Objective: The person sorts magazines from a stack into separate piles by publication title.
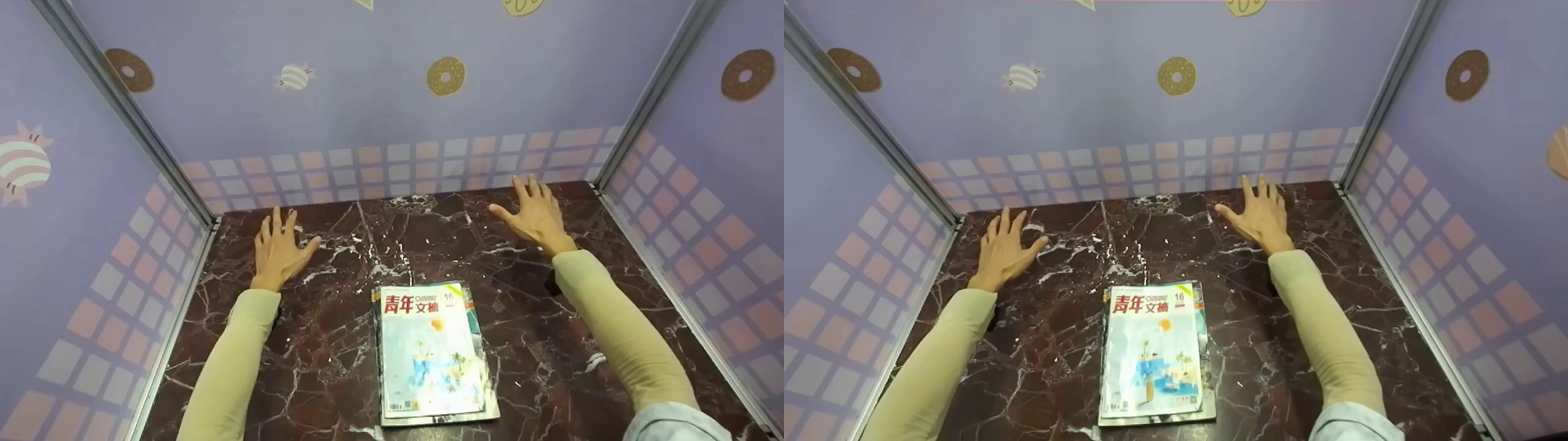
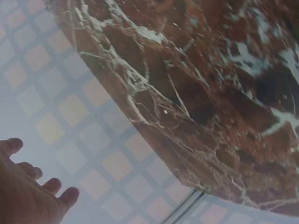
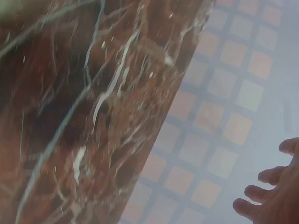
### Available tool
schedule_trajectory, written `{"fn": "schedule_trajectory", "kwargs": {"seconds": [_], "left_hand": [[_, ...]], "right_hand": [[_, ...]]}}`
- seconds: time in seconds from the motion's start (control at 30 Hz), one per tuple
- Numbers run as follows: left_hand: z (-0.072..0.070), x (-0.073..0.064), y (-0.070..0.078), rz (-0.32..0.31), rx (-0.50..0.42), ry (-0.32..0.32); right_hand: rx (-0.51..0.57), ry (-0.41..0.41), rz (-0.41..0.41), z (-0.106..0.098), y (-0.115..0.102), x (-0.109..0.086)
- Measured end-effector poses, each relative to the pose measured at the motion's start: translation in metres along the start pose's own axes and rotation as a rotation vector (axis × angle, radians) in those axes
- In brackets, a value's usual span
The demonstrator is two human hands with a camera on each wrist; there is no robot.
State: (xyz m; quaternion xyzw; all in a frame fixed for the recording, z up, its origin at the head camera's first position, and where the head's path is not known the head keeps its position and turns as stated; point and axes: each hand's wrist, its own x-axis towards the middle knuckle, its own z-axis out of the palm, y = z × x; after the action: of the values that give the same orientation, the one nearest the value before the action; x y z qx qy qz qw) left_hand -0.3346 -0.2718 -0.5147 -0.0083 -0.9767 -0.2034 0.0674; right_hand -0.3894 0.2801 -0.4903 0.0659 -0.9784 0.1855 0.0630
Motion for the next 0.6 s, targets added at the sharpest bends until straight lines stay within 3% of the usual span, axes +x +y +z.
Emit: {"fn": "schedule_trajectory", "kwargs": {"seconds": [0.1, 0.2, 0.4, 0.6], "left_hand": [[0.001, -0.004, 0.003, -0.021, -0.065, 0.011], [0.004, -0.01, 0.009, -0.057, -0.157, 0.06], [0.008, -0.023, 0.027, -0.134, -0.338, 0.248], [0.01, -0.036, 0.045, -0.101, -0.436, 0.389]], "right_hand": [[0.117, 0.025, 0.011, 0.001, -0.004, -0.007], [0.26, 0.048, 0.029, 0.003, -0.007, -0.016], [0.52, 0.116, 0.109, 0.01, -0.016, -0.039], [0.662, 0.118, 0.203, 0.015, -0.029, -0.066]]}}
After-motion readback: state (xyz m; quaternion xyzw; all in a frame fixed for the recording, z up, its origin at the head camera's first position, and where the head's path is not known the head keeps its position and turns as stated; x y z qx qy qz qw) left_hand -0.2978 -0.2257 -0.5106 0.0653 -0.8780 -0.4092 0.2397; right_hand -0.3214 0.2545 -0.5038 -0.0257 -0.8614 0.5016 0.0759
